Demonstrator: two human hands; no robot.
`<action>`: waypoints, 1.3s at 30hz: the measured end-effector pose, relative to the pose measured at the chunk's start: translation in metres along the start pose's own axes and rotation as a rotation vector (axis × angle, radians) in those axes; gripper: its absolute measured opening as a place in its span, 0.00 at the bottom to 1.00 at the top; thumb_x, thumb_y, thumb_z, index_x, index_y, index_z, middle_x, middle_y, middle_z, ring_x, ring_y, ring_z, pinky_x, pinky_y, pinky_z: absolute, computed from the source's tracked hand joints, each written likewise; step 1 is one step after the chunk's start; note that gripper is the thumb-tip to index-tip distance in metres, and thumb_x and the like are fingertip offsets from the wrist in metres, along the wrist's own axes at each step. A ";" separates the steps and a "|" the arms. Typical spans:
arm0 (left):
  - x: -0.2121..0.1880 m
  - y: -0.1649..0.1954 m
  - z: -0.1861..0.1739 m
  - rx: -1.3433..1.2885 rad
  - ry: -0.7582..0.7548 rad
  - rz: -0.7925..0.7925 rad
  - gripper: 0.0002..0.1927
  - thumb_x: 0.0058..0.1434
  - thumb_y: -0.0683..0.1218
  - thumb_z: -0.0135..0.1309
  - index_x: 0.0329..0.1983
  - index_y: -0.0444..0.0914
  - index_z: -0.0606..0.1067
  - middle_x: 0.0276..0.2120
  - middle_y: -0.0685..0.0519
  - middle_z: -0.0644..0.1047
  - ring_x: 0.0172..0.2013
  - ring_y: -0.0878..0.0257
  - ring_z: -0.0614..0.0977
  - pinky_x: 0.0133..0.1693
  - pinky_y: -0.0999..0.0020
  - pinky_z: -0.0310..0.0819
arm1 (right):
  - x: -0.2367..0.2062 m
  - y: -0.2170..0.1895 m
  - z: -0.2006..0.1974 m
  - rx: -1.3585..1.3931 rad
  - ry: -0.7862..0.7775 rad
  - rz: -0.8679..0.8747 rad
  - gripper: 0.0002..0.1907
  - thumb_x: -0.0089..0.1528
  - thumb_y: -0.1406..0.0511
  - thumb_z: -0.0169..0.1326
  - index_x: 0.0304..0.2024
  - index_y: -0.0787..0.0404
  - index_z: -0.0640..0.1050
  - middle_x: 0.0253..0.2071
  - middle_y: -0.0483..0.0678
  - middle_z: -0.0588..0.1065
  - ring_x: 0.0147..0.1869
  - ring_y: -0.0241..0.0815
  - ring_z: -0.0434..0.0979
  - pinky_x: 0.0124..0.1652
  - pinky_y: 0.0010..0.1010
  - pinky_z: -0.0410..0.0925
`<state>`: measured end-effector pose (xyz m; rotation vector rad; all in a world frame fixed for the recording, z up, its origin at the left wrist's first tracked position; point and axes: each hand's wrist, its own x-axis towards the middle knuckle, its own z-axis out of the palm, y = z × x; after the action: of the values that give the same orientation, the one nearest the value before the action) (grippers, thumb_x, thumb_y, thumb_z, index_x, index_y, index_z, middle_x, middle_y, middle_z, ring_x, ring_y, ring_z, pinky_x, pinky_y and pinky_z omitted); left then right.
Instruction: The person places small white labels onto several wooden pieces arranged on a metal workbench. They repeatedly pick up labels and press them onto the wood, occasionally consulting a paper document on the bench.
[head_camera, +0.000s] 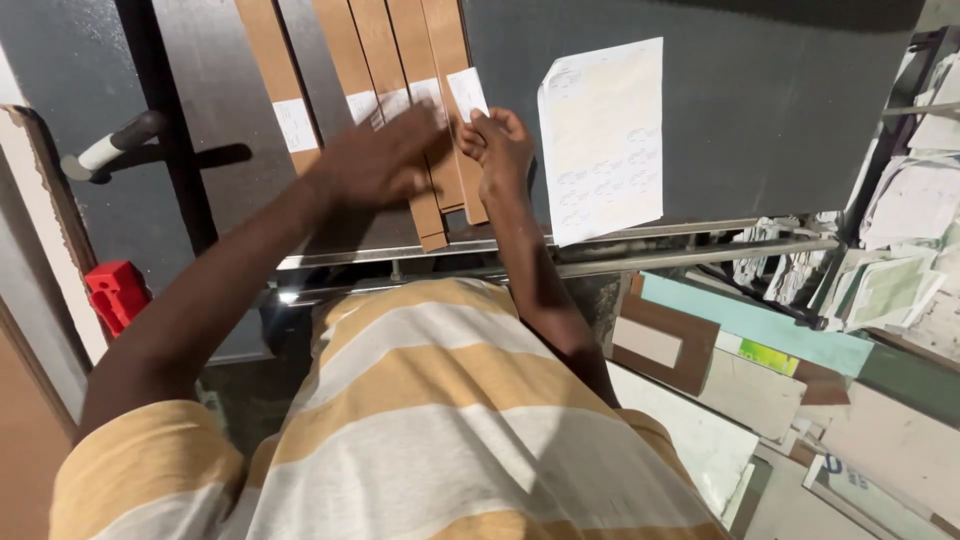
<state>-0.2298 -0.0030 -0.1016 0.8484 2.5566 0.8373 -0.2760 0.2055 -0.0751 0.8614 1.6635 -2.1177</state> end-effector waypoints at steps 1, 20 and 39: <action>0.009 -0.013 -0.007 0.044 0.052 -0.010 0.48 0.69 0.75 0.17 0.80 0.39 0.46 0.78 0.43 0.48 0.77 0.53 0.46 0.73 0.47 0.28 | 0.002 0.001 0.005 -0.012 0.012 -0.012 0.08 0.61 0.70 0.62 0.38 0.65 0.75 0.30 0.51 0.78 0.31 0.39 0.80 0.33 0.28 0.76; 0.056 -0.065 -0.004 0.143 0.149 0.113 0.47 0.67 0.79 0.17 0.81 0.49 0.50 0.79 0.50 0.49 0.77 0.53 0.48 0.75 0.45 0.28 | 0.008 0.015 0.025 -0.085 0.054 -0.087 0.06 0.60 0.71 0.61 0.35 0.65 0.75 0.29 0.52 0.79 0.28 0.37 0.80 0.31 0.25 0.76; 0.065 -0.067 0.004 0.786 0.145 0.171 0.51 0.63 0.83 0.25 0.83 0.55 0.51 0.81 0.59 0.50 0.78 0.60 0.50 0.74 0.51 0.41 | 0.004 0.019 0.023 -0.118 0.050 -0.106 0.08 0.60 0.70 0.61 0.36 0.64 0.73 0.29 0.53 0.80 0.29 0.37 0.81 0.30 0.26 0.76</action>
<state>-0.3070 -0.0042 -0.1533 1.2599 2.9936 -0.1265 -0.2741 0.1783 -0.0890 0.8132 1.8777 -2.0564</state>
